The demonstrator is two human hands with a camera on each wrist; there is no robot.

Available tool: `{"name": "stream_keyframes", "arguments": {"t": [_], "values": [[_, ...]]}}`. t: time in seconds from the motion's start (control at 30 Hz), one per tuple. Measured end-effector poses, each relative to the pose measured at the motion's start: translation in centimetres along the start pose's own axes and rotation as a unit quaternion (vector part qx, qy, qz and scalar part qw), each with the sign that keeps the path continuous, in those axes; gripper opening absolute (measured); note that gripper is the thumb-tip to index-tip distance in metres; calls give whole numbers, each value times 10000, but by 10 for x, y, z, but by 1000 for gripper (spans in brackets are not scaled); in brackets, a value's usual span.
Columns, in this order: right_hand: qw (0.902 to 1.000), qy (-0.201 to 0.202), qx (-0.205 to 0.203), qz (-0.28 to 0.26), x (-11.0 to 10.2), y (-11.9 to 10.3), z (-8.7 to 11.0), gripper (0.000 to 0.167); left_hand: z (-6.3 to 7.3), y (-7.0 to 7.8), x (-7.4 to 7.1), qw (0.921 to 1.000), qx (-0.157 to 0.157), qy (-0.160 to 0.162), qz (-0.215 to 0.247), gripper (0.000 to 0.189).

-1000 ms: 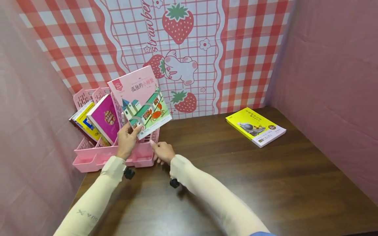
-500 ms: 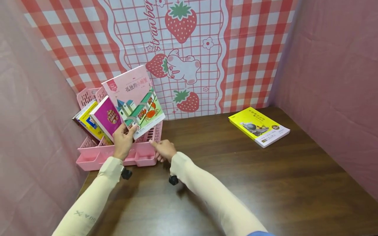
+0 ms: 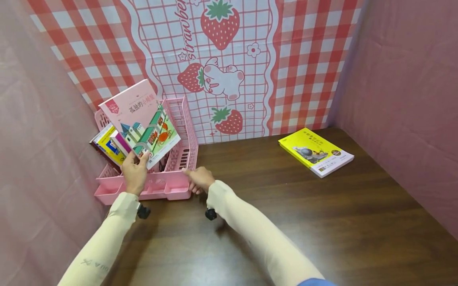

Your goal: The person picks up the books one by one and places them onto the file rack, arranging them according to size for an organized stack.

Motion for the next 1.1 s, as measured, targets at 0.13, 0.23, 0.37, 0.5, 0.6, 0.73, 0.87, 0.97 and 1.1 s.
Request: {"name": "stream_keyframes", "arguments": {"t": [0.13,0.23,0.37,0.5,0.6,0.73,0.87,0.97,1.1], "values": [[10000,-18,39,-8,-2,-1,0,59,-5,-2,-11,9989,-5,371,-296,25],[10000,-11,86,-9,-2,-1,-1,57,-8,-4,-18,9972,-21,609,-438,24],[9999,-9,99,-7,-4,-1,-1,57,-11,-8,-23,9963,-120,756,-403,25],[9999,-50,89,-6,-6,-3,0,59,-13,-10,-26,9954,-208,839,-414,27],[9999,-69,93,-21,-6,-4,0,60,-14,-10,-27,9950,-238,832,-508,28],[9999,-93,94,-20,-6,-4,0,60,-16,-10,-22,9943,-99,734,-761,25],[9999,-94,82,8,-4,-3,-1,61,-18,-13,-13,9908,4,636,-1191,23],[10000,-65,59,18,-2,-2,-2,61,-19,-16,-5,9875,-71,501,-1493,24],[10000,-53,36,19,1,-1,-3,59,-20,-20,8,9794,-293,181,-1988,25]]}}
Point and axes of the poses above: each hand's wrist, its own z-axis away from the middle knuckle, its own x-axis out of the palm, y = z × x, the point moved 5 cm from there along -z, towards the middle knuckle, and after that the axes turned 8 degrees about y, right-handed, at the moved point
